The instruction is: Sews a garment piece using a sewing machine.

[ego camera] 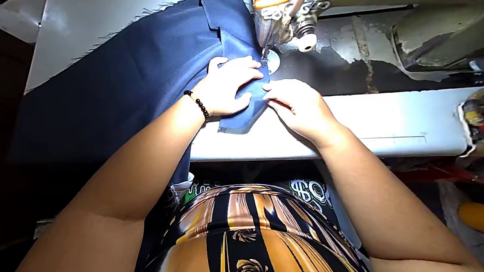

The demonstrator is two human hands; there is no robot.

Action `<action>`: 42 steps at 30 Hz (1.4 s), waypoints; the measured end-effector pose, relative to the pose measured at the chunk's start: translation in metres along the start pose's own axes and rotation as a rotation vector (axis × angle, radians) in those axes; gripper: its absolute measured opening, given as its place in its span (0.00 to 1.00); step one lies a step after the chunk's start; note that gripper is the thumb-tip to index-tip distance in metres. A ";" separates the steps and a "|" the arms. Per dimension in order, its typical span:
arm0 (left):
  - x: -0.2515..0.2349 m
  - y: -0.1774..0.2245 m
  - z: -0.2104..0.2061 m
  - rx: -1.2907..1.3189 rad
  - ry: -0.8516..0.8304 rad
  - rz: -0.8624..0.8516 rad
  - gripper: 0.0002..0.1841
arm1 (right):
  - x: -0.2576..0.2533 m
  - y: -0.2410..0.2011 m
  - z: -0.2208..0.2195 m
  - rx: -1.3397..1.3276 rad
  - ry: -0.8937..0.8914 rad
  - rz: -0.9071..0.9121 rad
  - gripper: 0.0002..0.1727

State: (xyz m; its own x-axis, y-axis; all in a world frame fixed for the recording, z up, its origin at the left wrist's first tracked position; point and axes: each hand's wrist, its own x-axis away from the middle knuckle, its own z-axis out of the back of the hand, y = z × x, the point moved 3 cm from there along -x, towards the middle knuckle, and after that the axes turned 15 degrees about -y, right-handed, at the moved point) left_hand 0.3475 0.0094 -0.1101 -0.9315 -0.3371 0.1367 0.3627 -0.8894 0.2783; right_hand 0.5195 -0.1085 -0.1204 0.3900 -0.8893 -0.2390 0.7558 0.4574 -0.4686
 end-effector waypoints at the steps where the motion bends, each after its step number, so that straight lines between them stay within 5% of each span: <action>1: 0.002 0.004 0.001 -0.020 -0.022 0.027 0.29 | 0.001 -0.001 -0.001 0.014 -0.001 0.010 0.15; 7: 0.037 0.059 0.000 -0.106 0.109 0.244 0.27 | 0.003 -0.003 -0.003 0.110 -0.013 0.045 0.16; 10: 0.039 0.056 -0.004 -0.120 0.191 0.278 0.27 | 0.002 -0.004 -0.003 0.107 0.040 0.068 0.16; 24: 0.017 0.015 -0.013 -0.011 0.078 -0.022 0.29 | 0.005 -0.004 0.002 0.082 0.026 0.068 0.14; 29: 0.014 0.008 -0.009 0.003 0.080 -0.065 0.29 | 0.001 -0.002 0.014 0.083 -0.089 0.094 0.15; 42: 0.013 0.005 -0.007 -0.010 0.050 -0.070 0.31 | 0.006 0.008 0.006 -0.010 0.004 0.139 0.14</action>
State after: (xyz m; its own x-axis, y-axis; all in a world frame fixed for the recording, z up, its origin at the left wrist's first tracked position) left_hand 0.3375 -0.0017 -0.1137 -0.9548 -0.2890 0.0699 0.2969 -0.9143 0.2756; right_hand 0.5313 -0.1100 -0.1203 0.4885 -0.8172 -0.3059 0.6891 0.5764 -0.4393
